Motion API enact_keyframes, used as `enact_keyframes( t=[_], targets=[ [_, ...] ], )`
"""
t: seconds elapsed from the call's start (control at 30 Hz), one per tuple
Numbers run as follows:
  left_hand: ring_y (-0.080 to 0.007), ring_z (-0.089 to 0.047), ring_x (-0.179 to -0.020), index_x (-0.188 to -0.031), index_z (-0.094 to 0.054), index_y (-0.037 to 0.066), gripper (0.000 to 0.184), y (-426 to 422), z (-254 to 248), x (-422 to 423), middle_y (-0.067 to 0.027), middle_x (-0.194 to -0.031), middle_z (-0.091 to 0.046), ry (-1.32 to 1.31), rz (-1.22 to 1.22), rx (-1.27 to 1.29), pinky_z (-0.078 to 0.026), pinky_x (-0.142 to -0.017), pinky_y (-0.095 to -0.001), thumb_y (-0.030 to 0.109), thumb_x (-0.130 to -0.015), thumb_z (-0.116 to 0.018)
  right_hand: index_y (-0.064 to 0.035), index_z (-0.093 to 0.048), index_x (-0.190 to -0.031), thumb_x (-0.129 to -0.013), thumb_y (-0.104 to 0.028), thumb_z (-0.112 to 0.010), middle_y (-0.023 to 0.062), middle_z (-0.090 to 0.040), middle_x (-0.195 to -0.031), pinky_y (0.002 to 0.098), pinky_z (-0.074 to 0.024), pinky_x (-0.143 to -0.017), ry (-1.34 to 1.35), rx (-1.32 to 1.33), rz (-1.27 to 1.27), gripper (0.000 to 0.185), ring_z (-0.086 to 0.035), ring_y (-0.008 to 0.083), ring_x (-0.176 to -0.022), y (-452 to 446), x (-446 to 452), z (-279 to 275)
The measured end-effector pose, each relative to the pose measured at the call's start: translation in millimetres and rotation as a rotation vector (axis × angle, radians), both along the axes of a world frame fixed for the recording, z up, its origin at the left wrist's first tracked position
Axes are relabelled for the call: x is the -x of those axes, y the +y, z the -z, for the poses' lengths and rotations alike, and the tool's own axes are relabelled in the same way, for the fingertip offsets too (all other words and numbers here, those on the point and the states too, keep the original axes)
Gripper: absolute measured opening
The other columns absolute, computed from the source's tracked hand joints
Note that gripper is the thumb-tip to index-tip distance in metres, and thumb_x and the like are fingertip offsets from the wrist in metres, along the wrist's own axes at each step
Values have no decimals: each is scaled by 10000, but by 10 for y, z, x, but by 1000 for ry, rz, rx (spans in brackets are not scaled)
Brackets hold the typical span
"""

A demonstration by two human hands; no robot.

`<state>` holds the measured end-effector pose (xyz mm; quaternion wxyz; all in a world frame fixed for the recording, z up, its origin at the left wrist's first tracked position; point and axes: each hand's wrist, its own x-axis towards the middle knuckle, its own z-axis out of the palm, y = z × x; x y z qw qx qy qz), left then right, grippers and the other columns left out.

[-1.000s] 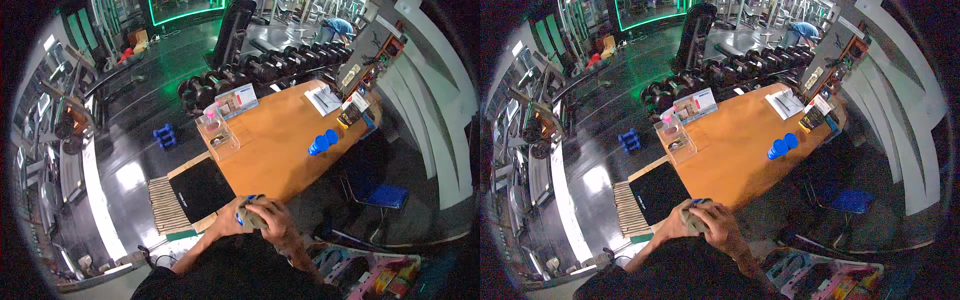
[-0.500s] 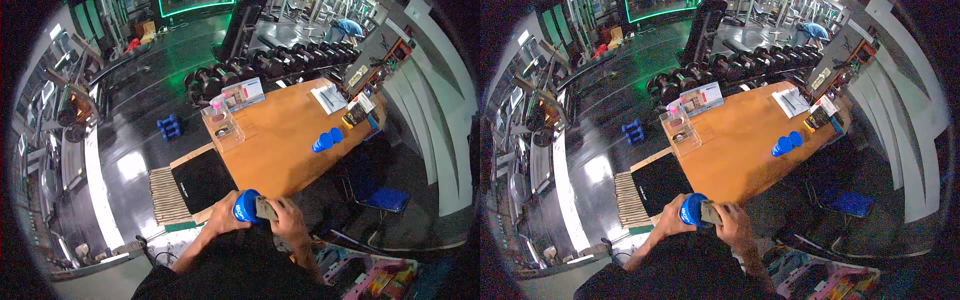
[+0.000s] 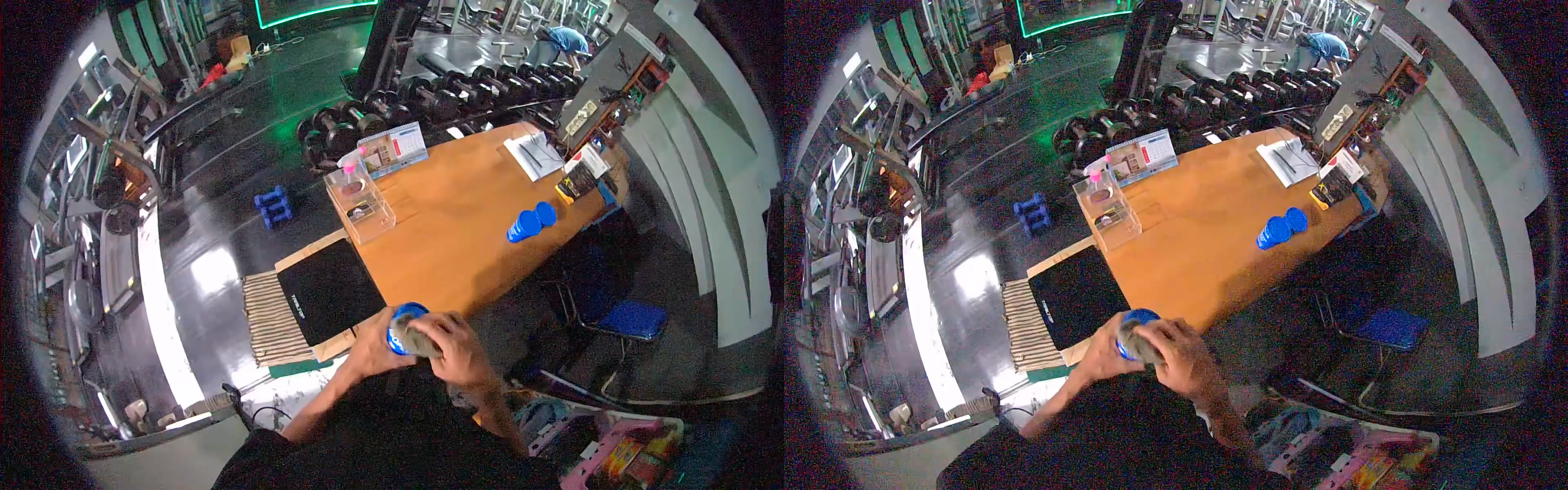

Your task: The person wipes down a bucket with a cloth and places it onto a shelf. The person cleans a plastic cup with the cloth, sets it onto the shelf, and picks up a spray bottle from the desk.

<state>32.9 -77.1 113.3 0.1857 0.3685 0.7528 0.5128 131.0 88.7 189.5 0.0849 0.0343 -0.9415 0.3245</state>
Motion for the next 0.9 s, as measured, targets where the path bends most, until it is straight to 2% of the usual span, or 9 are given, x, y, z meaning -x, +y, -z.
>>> enact_keyframes(
  t=[0.13, 0.27, 0.3, 0.37, 0.43, 0.53, 0.7, 0.83, 0.9],
  targets=[
    [-365, -620, -1057, -1319, -421, 21, 956, -69, 131, -7, -234, -1106, -617, -92, -27, 14, -510, -896, -413, 305, -538, -896, -51, -573, -1210, -716, 2, -644, 166, -610, -1139, 437, -467, -935, -108, 153, -65, 501, -583, 368, -1064, 137, -130, -22],
    [-246, -565, -1087, -1375, -336, 36, 832, -116, 452, -48, -150, -1202, -560, -837, -180, -204, -480, -924, -386, 366, -764, -795, -11, -566, -1202, -799, -22, -639, 189, -641, -1103, 389, -494, -888, -64, 326, 244, 410, -635, 321, -1054, 232, -161, -35],
    [-224, -552, -1058, -1384, -313, 40, 723, -97, 427, -46, -118, -1208, -541, -797, -154, -231, -467, -931, -392, 431, -884, -661, -4, -564, -1202, -804, -18, -633, 192, -641, -1110, 388, -493, -890, 13, 346, 324, 405, -633, 309, -1064, 203, -139, -25],
    [-227, -555, -1078, -1397, -302, 43, 716, -32, 698, -38, -121, -1218, -543, -838, -105, -236, -473, -930, -391, 497, -918, -580, 8, -556, -1211, -804, 9, -616, 201, -640, -1124, 394, -485, -906, 191, 410, 456, 412, -626, 288, -1079, 48, -65, 7],
    [-239, -569, -1107, -1397, -349, 61, 724, 68, 572, -127, -132, -1239, -548, -906, -117, -276, -492, -925, -398, 633, -954, -377, -47, -561, -1251, -745, 39, -617, 171, -598, -1190, 416, -453, -957, 223, 204, 374, 517, -579, 335, -1106, -78, 12, 149],
    [-257, -593, -1095, -1362, -417, 56, 759, 190, -38, -88, -145, -1224, -570, -1290, -182, -450, -508, -919, -405, 679, -939, -321, -169, -586, -1275, -676, 34, -641, 118, -559, -1261, 432, -417, -995, 167, -48, 262, 635, -532, 328, -1122, -367, 5, 180],
    [-247, -656, -911, -1272, -474, 13, 773, 122, 163, 31, -164, -1071, -629, -1320, -201, -438, -558, -809, -401, 689, -933, -313, -174, -647, -1215, -677, 27, -616, 88, -635, -1139, 427, -470, -933, 106, -3, 66, 575, -593, 310, -1031, -319, -173, 74],
    [-244, -651, -930, -1285, -473, 18, 777, 111, 43, 112, -156, -1089, -627, -1230, -227, -455, -556, -818, -403, 694, -918, -365, -121, -584, -1275, -724, -3, -645, 119, -626, -1216, 416, -451, -983, -226, 425, -173, 567, -585, 350, -1109, -138, -307, -196],
    [-244, -645, -965, -1291, -479, 26, 755, 84, 36, 77, -150, -1109, -624, -1206, -151, -417, -547, -844, -404, 678, -925, -376, -100, -586, -1266, -733, -4, -653, 141, -626, -1208, 415, -455, -972, 13, 404, -50, 546, -591, 349, -1100, -77, -283, -88]
  ],
)
